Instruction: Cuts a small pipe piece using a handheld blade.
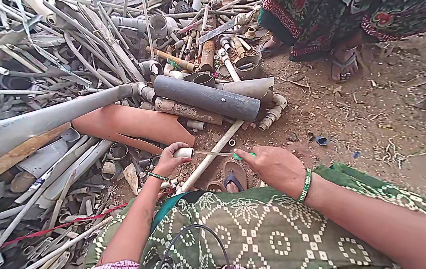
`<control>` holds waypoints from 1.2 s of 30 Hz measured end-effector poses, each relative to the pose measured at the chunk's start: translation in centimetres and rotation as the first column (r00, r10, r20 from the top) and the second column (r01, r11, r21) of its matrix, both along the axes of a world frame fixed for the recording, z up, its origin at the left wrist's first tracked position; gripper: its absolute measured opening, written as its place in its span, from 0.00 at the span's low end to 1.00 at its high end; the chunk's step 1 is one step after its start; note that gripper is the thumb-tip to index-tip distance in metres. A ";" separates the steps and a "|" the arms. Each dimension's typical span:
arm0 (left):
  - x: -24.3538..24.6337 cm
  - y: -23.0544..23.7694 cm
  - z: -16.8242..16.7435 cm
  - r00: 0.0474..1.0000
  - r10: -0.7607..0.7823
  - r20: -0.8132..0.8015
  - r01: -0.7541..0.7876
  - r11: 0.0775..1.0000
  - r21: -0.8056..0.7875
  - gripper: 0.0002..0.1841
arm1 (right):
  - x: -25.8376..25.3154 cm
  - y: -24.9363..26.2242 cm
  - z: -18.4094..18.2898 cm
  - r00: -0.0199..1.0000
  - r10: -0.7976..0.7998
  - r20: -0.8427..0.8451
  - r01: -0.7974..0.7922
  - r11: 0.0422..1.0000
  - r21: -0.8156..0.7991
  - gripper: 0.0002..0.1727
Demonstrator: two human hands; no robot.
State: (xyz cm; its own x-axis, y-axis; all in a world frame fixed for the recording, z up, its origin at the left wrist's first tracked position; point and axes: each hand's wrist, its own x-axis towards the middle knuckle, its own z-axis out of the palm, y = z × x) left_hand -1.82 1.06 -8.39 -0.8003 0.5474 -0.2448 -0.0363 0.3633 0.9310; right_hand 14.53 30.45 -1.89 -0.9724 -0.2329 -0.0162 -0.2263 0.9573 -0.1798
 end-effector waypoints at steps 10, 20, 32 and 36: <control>0.5 0.4 -0.3 0.998 -0.045 -0.036 0.039 0.986 -0.162 0.26 | 0.6 -2.8 2.3 0.956 -0.068 0.286 0.044 0.995 0.090 0.29; 0.4 0.5 -0.6 0.999 -0.041 0.027 0.044 0.992 -0.120 0.26 | 1.4 -3.6 0.9 0.999 -0.038 0.034 0.031 0.984 0.175 0.27; 1.1 0.9 -0.5 0.994 -0.074 -0.082 0.059 0.983 -0.174 0.26 | -0.6 -3.3 3.3 0.800 -0.020 0.600 0.099 0.990 -0.099 0.28; 0.7 0.3 0.8 0.931 -0.109 -0.349 0.018 0.967 -0.254 0.25 | -1.8 -0.5 3.2 0.816 -0.064 0.575 0.157 0.981 -0.113 0.23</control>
State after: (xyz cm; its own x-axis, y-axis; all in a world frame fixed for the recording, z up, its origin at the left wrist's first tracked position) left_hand -1.13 1.35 -7.59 -0.8243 0.5603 -0.0805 0.3130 0.5697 0.7599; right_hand 12.75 29.91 1.29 -0.8205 -0.1689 -0.5461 0.0656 0.9212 -0.3835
